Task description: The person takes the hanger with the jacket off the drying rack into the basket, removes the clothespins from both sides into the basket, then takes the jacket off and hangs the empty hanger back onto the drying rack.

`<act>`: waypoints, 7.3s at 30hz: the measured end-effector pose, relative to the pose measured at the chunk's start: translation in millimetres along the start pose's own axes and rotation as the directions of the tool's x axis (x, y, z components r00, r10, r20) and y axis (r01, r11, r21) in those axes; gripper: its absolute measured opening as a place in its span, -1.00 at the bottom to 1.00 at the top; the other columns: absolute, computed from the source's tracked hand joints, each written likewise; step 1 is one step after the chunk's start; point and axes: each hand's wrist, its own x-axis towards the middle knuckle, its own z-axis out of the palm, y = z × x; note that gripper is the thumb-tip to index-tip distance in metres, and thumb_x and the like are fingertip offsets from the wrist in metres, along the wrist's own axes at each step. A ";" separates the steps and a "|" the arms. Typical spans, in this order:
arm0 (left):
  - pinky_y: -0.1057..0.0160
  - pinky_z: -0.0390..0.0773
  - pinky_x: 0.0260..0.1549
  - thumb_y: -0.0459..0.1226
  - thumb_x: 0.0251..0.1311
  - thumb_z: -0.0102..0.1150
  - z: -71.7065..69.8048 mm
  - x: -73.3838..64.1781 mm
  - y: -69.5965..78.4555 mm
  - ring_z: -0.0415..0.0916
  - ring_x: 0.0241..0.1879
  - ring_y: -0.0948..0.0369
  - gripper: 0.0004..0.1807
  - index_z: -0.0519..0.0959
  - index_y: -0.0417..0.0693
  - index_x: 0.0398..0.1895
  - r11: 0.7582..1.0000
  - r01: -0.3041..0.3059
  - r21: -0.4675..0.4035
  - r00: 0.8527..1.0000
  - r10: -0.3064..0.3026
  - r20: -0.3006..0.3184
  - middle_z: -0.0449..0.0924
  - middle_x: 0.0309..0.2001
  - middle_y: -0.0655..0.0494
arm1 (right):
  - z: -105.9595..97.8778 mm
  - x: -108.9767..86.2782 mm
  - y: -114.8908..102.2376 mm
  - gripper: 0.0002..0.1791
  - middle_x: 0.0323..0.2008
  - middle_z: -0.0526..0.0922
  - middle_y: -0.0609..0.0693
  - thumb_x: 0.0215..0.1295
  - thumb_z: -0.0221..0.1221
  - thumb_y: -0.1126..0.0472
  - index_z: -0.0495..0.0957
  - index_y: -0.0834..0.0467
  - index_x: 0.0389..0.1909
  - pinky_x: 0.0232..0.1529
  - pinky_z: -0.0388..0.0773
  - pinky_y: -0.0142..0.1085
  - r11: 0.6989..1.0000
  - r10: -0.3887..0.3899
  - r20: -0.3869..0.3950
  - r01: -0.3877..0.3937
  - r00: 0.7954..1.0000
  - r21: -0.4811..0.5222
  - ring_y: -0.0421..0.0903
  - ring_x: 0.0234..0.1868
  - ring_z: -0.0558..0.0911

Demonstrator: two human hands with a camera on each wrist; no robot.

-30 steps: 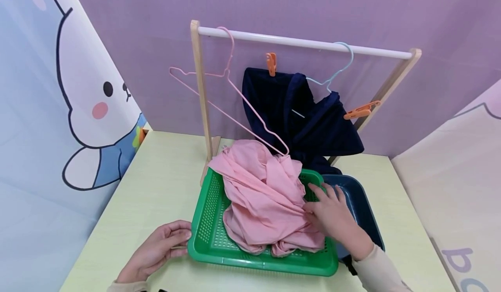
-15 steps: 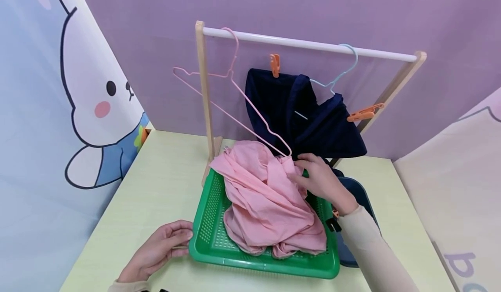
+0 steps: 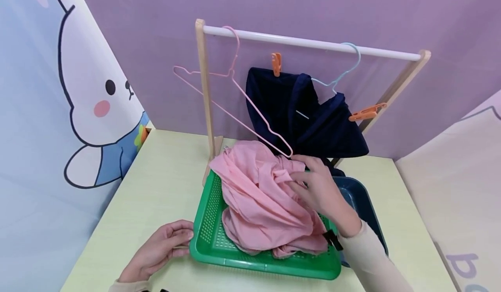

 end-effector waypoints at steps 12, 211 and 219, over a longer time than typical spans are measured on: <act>0.13 0.66 -0.08 -0.41 0.49 -0.01 -0.4 -3.3 1.5 0.67 -0.10 0.12 -0.77 0.55 -0.19 0.10 1.000 -0.012 -0.005 1.000 0.012 -0.003 0.66 -0.07 -0.03 | 38.6 -33.6 -62.7 -0.85 0.22 0.52 0.10 0.16 0.40 0.21 0.76 -0.16 -0.35 0.16 0.39 0.19 0.933 -0.103 0.367 0.217 0.925 -0.286 0.19 0.20 0.43; 0.14 0.69 -0.13 -0.38 0.48 0.02 1.2 0.9 -3.8 0.69 -0.15 0.12 -0.78 0.54 -0.24 0.08 1.000 -0.011 0.025 0.999 0.012 -0.045 0.66 -0.09 -0.02 | 112.6 175.3 -39.8 -0.66 -0.02 0.65 0.04 0.50 0.12 0.21 0.65 -0.17 0.16 -0.01 0.60 -0.14 0.908 0.027 0.662 0.259 0.749 -0.330 -0.01 -0.01 0.61; 0.10 0.68 -0.12 -0.37 0.47 0.05 2.1 2.2 -4.5 0.69 -0.14 0.08 -0.75 0.52 -0.29 0.11 0.999 -0.011 0.050 0.999 0.013 -0.050 0.67 -0.08 -0.06 | 136.1 187.3 -32.1 -0.78 -0.14 0.65 0.00 0.41 0.22 0.23 0.79 -0.11 -0.14 -0.13 0.63 -0.24 0.940 0.017 0.659 0.213 0.752 -0.267 -0.11 -0.13 0.60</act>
